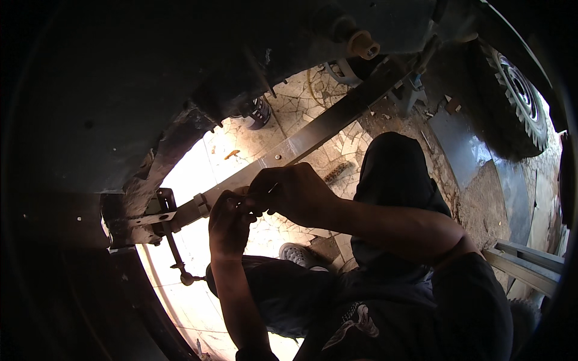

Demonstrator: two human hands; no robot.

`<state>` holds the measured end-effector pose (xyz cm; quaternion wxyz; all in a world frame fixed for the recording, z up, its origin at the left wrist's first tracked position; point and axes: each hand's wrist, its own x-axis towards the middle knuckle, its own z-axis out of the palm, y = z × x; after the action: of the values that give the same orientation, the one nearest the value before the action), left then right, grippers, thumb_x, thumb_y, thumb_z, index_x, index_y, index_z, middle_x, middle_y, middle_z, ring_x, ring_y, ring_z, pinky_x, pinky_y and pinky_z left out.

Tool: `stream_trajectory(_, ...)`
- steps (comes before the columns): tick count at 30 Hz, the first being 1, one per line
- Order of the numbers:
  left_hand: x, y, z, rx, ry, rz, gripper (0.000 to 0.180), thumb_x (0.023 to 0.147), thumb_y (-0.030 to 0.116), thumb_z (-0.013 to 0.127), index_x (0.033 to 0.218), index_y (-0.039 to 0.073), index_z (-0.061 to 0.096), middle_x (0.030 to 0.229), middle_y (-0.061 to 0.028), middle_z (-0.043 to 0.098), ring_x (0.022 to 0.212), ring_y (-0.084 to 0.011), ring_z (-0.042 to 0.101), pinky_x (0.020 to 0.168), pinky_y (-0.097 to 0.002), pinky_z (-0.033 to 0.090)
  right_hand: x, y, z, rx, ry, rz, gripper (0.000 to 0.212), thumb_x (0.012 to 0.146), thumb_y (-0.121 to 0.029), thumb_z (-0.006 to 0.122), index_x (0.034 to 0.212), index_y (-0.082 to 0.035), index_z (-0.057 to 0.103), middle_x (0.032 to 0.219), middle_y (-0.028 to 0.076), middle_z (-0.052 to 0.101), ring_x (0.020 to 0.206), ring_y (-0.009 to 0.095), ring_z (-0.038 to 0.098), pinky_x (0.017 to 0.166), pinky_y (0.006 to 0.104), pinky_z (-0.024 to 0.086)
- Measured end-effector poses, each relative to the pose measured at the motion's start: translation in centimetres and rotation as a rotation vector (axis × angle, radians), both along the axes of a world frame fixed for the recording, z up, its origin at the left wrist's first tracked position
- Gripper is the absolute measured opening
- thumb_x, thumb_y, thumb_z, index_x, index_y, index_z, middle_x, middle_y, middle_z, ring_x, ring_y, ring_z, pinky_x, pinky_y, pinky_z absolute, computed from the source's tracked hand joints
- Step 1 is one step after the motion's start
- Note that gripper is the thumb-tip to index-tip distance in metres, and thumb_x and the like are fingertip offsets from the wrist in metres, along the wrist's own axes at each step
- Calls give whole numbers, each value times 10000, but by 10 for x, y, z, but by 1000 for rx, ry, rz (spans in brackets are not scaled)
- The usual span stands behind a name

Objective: The person sits on the floor under a vehicle and scrubs a metal undercarriage beam with a wire brush. They repeatedly dip the brush into a container and scrub the same section of the beam.

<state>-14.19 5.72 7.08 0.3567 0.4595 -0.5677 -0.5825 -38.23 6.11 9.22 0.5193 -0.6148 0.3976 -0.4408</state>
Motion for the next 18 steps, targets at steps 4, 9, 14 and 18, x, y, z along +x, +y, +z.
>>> stream_trajectory(4,-4,-8,-8,-29,216,2,278,1048,25,568,1319,-40,579,1183,-161,701,1098,-262,688,962,-354,526,10,-4,-8,-153,-39,-111,217,959,-202,818,1101,-41,784,956,99,818,845,187,809,762,306,634)
stream_trajectory(9,-42,-10,12,-203,-61,143,469,1086,87,599,1530,-25,497,1310,-131,657,1178,-232,650,1084,-381,489,20,-12,4,-104,27,-223,190,987,-127,772,1152,-34,772,993,92,809,908,139,784,789,267,621)
stream_trajectory(14,-34,-16,-3,-291,20,280,395,1100,187,633,1417,-49,622,1321,-129,696,1166,-239,700,1036,-403,549,44,-21,-24,-110,-255,-176,313,983,-70,760,1264,30,663,1150,132,776,961,224,791,831,309,642)
stream_trajectory(18,-13,-48,22,-714,-670,369,203,1031,128,708,1168,12,802,1054,-134,816,986,-247,782,911,-350,594,44,-17,-18,-240,-30,-294,550,943,-73,784,1434,-3,547,1318,176,703,1030,309,786,859,356,655)
